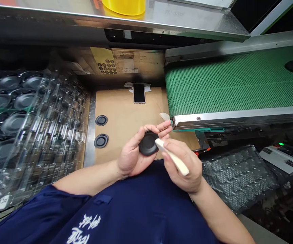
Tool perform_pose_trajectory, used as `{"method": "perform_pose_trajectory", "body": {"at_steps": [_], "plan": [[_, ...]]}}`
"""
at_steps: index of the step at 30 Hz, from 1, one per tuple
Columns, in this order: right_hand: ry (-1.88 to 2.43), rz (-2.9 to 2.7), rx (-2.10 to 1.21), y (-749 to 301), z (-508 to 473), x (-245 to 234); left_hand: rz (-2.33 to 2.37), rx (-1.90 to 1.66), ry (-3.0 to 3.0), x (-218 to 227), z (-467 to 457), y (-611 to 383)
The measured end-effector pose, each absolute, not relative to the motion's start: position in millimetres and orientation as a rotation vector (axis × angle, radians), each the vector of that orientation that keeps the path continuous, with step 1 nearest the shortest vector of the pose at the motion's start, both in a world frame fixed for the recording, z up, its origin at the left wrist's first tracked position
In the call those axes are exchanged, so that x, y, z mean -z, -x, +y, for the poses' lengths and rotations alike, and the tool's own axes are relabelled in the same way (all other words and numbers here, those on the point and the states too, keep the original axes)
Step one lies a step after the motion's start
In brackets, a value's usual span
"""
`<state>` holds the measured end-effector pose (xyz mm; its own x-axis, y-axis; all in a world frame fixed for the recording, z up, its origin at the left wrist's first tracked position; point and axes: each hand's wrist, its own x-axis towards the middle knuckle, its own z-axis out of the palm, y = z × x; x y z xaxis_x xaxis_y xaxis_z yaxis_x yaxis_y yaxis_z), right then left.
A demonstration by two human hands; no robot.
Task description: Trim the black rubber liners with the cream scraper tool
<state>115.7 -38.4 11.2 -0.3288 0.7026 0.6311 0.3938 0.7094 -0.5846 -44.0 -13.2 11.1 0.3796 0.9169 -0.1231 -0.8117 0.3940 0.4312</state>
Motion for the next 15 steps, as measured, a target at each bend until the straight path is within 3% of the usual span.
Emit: {"method": "perform_pose_trajectory", "body": {"at_steps": [7, 15], "plan": [[0.644, -2.052, -0.656, -120, -40, -23, 0.354, -1.02, -0.306, -11, -11, 48], [0.778, -2.201, -0.475, -136, -33, -24, 0.332, -0.889, -0.315, -6, -15, 46]]}}
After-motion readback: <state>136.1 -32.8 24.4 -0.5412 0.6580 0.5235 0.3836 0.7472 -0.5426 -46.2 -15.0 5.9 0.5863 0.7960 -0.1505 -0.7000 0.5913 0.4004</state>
